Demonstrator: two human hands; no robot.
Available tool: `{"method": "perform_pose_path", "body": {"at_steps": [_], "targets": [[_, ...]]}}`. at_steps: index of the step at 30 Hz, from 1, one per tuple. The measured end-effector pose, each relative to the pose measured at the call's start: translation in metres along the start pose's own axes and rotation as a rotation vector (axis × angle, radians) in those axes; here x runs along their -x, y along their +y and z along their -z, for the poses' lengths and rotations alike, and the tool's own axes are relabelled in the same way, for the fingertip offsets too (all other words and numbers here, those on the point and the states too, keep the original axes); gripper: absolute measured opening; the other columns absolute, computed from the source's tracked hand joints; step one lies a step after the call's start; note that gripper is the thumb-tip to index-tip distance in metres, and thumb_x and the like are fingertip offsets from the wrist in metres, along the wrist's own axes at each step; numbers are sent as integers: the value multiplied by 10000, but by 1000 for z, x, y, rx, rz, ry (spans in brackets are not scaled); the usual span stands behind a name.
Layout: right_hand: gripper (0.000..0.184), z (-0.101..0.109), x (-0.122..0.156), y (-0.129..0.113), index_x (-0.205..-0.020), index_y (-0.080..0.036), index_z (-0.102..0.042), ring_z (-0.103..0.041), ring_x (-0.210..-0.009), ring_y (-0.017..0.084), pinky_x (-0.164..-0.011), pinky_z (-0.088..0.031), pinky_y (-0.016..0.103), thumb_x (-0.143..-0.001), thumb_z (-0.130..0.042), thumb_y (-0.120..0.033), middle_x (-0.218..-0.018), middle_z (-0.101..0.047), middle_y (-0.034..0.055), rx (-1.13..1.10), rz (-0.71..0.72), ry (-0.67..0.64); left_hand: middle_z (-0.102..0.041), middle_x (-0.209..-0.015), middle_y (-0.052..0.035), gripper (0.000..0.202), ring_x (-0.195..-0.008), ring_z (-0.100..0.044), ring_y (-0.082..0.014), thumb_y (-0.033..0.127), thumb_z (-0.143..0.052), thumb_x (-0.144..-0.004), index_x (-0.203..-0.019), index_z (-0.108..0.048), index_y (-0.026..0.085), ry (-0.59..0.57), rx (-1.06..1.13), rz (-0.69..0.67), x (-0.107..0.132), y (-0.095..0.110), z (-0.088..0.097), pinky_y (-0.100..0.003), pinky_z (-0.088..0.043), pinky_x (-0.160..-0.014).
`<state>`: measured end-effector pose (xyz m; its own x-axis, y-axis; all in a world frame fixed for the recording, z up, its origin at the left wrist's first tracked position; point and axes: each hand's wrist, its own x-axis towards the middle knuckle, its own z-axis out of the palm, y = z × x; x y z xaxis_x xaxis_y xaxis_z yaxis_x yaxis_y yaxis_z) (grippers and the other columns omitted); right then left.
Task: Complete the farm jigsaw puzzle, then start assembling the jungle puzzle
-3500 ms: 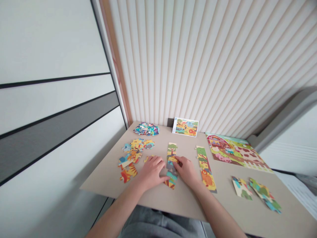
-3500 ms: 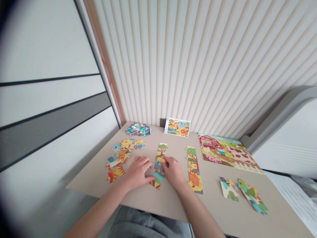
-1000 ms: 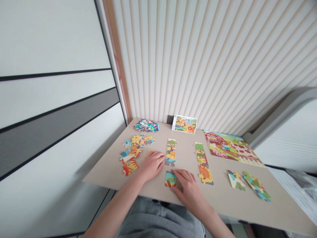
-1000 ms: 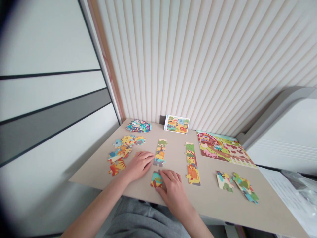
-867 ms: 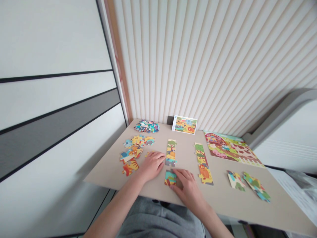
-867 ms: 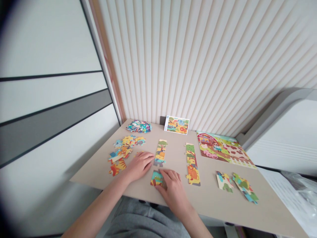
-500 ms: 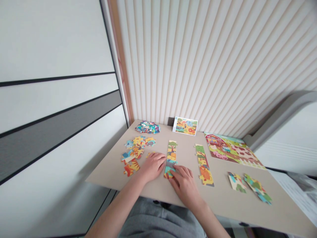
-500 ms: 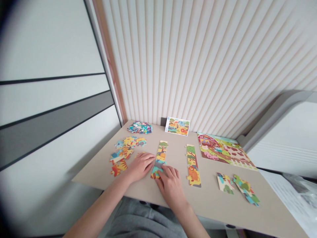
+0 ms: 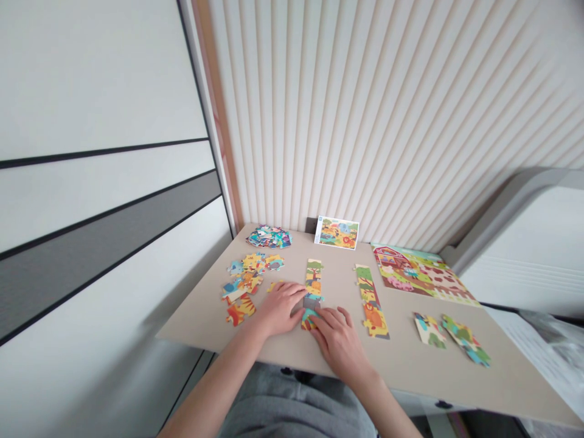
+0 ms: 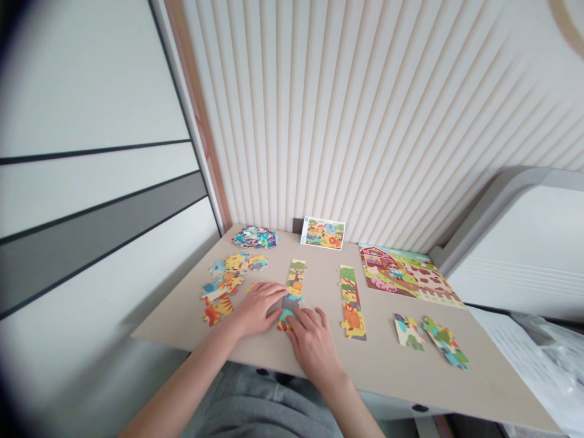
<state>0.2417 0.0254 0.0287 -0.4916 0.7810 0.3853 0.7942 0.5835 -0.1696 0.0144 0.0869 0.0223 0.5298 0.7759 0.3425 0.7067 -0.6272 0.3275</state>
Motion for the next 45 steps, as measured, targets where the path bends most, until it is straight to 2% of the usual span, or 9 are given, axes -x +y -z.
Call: {"method": "perform_pose_path", "body": {"at_steps": [7, 16, 19, 22, 25, 27, 35, 45], "targets": [[272, 3, 4, 1, -1255, -306, -685, -537, -1314, 257, -1126, -408, 463, -1013, -563, -296, -1404, -611, 77, -116, -80, 18, -605, -1441, -45, 496, -1322, -524, -267, 309, -619, -932, -1425, -568, 287, 8, -5, 0, 0, -2, -3, -460, -354, -1167], [285, -1, 12, 3, -1260, -258, -665, -611, -1182, 235, -1046, -466, 407, -1024, -506, -267, -1262, -678, 85, -109, -180, 123, -600, -1466, -48, 479, -1358, -518, -255, 308, -594, -948, -1426, -572, 278, 8, -17, -24, 1, -5, -6, -463, -360, -1171], [338, 1, 21, 15, -1317, -246, -637, -579, -1244, 251, -1079, -435, 426, -1031, -457, -256, -1320, -655, 101, -6, -248, 174, -608, -1458, -54, 474, -1354, -528, -257, 313, -588, -951, -1423, -580, 276, 13, -17, -30, 0, -7, -7, -465, -368, -1168], [429, 4, 32, 35, -1432, -211, -561, -514, -1336, 288, -1115, -393, 468, -1024, -449, -280, -1419, -598, 143, 156, -392, 201, -608, -1461, -48, 483, -1361, -526, -253, 303, -582, -948, -1431, -575, 283, 18, -14, -34, 0, -9, -8, -460, -362, -1177], [407, 5, 42, 51, -1376, -205, -615, -512, -1336, 305, -1097, -395, 474, -1026, -458, -342, -1434, -591, 150, 249, -555, 172, -611, -1460, -38, 464, -1362, -525, -249, 323, -571, -958, -1420, -586, 292, 22, -9, -34, 1, -11, -10, -455, -362, -1178], [364, 6, 45, 54, -1294, -227, -668, -528, -1313, 293, -1086, -396, 461, -1032, -459, -365, -1412, -610, 131, 257, -594, 151, -614, -1456, -44, 449, -1355, -529, -252, 341, -564, -965, -1409, -596, 289, 24, -4, -34, 1, -13, -12, -459, -364, -1174], [264, 9, 42, 46, -1189, -262, -699, -593, -1170, 271, -997, -431, 446, -1005, -512, -296, -1291, -662, 117, 248, -538, 254, -613, -1453, -41, 448, -1350, -532, -254, 356, -553, -975, -1418, -589, 308, 24, -1, -48, 1, -24, -19, -468, -376, -1168], [267, 6, 46, 52, -1155, -259, -708, -596, -1142, 283, -972, -429, 458, -980, -506, -251, -1261, -668, 117, 248, -514, 261, -605, -1463, -47, 453, -1361, -522, -258, 343, -563, -975, -1425, -580, 294, 14, -5, -25, 2, -15, -11, -473, -369, -1182]]}}
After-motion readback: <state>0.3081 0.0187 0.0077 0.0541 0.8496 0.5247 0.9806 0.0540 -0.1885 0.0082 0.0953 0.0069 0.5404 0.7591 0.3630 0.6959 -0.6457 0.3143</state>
